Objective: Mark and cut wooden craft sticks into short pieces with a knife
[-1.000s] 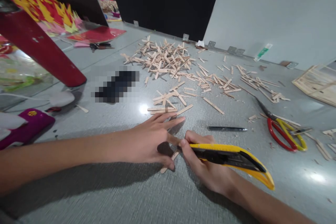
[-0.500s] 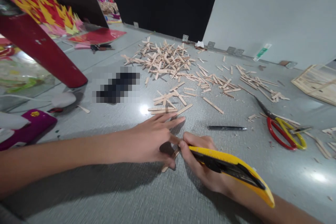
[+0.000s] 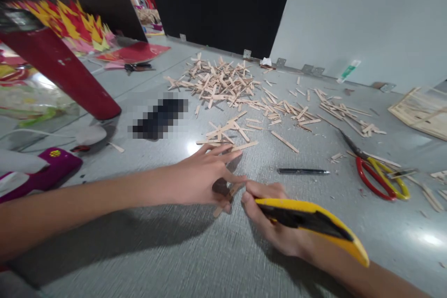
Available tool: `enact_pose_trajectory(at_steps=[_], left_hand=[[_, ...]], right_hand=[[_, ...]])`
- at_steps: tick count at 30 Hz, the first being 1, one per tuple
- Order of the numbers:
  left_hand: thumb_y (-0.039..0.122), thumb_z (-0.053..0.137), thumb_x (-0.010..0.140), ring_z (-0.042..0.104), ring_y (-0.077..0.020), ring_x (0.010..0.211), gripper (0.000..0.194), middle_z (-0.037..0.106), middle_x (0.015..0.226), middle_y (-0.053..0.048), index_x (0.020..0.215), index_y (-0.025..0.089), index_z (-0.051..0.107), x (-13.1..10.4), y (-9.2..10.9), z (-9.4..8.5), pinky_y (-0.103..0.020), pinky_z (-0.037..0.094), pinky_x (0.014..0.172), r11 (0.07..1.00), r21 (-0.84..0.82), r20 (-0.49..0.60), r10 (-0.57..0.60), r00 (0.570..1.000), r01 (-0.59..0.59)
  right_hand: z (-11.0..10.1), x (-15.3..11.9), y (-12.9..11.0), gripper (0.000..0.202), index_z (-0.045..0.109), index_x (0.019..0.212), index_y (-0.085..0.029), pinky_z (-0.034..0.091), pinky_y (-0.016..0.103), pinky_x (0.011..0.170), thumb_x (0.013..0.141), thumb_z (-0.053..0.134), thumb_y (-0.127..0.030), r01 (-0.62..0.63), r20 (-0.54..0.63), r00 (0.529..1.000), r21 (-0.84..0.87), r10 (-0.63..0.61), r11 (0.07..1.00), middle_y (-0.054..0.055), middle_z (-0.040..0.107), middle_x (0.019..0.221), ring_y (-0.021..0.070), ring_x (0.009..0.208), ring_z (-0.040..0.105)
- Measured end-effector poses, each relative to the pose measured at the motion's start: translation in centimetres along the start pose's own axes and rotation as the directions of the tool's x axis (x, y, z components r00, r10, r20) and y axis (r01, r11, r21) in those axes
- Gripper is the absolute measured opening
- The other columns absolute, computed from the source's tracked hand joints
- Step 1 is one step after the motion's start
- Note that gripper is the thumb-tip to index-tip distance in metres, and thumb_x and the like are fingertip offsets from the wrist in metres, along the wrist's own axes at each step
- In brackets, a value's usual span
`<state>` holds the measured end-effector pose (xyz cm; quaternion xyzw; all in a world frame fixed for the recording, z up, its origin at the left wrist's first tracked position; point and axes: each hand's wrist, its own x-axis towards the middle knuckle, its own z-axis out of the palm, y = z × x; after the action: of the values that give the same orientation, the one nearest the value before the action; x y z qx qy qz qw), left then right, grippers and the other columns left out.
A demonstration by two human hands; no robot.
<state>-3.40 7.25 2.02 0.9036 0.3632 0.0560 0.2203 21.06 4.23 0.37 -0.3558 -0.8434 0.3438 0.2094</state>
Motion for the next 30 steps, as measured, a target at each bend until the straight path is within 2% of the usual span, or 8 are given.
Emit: enact_pose_trajectory(at_steps=[5, 11, 14, 18, 22, 26, 29, 30], left_hand=[[0.064, 0.081, 0.088, 0.042, -0.0470, 0.148, 0.045, 0.060, 0.149, -0.015, 0.119, 0.031, 0.083, -0.3, -0.4, 0.4, -0.062, 0.039, 0.112, 0.999, 0.006, -0.044, 0.039, 0.998, -0.039], [0.064, 0.073, 0.096, 0.049, -0.0440, 0.140, 0.043, 0.065, 0.134, -0.016, 0.109, 0.024, 0.081, -0.7, 1.5, 1.0, -0.055, 0.040, 0.108, 0.999, 0.025, -0.149, 0.047, 0.988, -0.043], [0.037, 0.059, 0.109, 0.055, -0.0383, 0.133, 0.025, 0.068, 0.128, -0.014, 0.111, 0.021, 0.078, -0.8, 1.7, 1.2, -0.050, 0.041, 0.106, 0.996, 0.041, -0.149, 0.089, 0.985, -0.084], [0.014, 0.059, 0.105, 0.059, -0.0334, 0.130, 0.022, 0.071, 0.124, -0.011, 0.099, 0.021, 0.078, -0.9, 1.3, 1.0, -0.046, 0.039, 0.106, 0.998, 0.018, -0.125, 0.069, 0.990, -0.067], [0.023, 0.072, 0.102, 0.062, -0.0332, 0.125, 0.017, 0.073, 0.118, -0.011, 0.086, 0.018, 0.077, -1.1, 1.5, 0.2, -0.046, 0.040, 0.103, 1.000, 0.001, -0.116, 0.027, 0.993, -0.027], [0.037, 0.085, 0.093, 0.067, -0.0309, 0.112, 0.036, 0.074, 0.107, -0.009, 0.066, 0.017, 0.072, -0.8, 1.5, -0.7, -0.044, 0.045, 0.097, 0.998, -0.057, -0.074, 0.005, 0.997, -0.009], [0.039, 0.088, 0.090, 0.065, -0.0307, 0.123, 0.021, 0.074, 0.120, -0.009, 0.097, 0.021, 0.081, -0.2, 0.5, -0.9, -0.044, 0.046, 0.105, 0.995, -0.094, -0.063, 0.036, 0.997, -0.042], [0.040, 0.090, 0.088, 0.059, -0.0326, 0.136, 0.037, 0.070, 0.136, -0.010, 0.120, 0.024, 0.078, 0.0, 0.1, -0.8, -0.046, 0.042, 0.114, 0.992, -0.101, -0.060, 0.067, 0.996, -0.073]], right_hand=[[-0.6, 0.0, -0.1, 0.049, 0.049, 0.069, -0.025, 0.036, 0.028, 0.050, 0.114, 0.042, -0.044, -0.086, -0.046, 0.995, 0.059, 0.089, 0.995, -0.004, 0.055, 0.058, 0.0123, 0.049, 0.050], [-0.3, 0.3, -0.4, 0.056, 0.054, 0.064, -0.023, 0.036, 0.028, 0.049, 0.111, 0.048, -0.054, -0.178, -0.206, 0.958, 0.109, 0.198, 0.978, -0.003, 0.055, 0.055, 0.0127, 0.049, 0.048], [-0.2, 0.4, -0.3, 0.057, 0.055, 0.064, -0.023, 0.037, 0.027, 0.049, 0.110, 0.048, -0.056, -0.203, -0.237, 0.944, 0.134, 0.230, 0.970, -0.002, 0.055, 0.055, 0.0130, 0.049, 0.049], [-0.1, 0.2, 0.0, 0.055, 0.054, 0.066, -0.024, 0.037, 0.027, 0.049, 0.109, 0.050, -0.057, -0.220, -0.274, 0.927, 0.160, 0.257, 0.962, -0.003, 0.056, 0.057, 0.0130, 0.050, 0.050], [0.1, 0.0, 0.3, 0.054, 0.055, 0.068, -0.023, 0.036, 0.026, 0.048, 0.110, 0.051, -0.057, -0.228, -0.284, 0.919, 0.184, 0.273, 0.956, -0.003, 0.056, 0.058, 0.0126, 0.050, 0.049], [0.1, 0.0, 0.3, 0.052, 0.055, 0.069, -0.023, 0.036, 0.026, 0.050, 0.110, 0.052, -0.054, -0.218, -0.273, 0.925, 0.188, 0.264, 0.958, -0.003, 0.058, 0.060, 0.0122, 0.052, 0.050], [0.0, 0.0, 0.2, 0.051, 0.055, 0.069, -0.023, 0.036, 0.026, 0.049, 0.111, 0.051, -0.053, -0.205, -0.246, 0.937, 0.186, 0.247, 0.961, -0.004, 0.057, 0.058, 0.0118, 0.051, 0.048], [0.0, 0.0, 0.2, 0.051, 0.055, 0.070, -0.023, 0.036, 0.026, 0.049, 0.111, 0.051, -0.052, -0.197, -0.232, 0.943, 0.185, 0.238, 0.963, -0.004, 0.056, 0.057, 0.0118, 0.050, 0.048]])
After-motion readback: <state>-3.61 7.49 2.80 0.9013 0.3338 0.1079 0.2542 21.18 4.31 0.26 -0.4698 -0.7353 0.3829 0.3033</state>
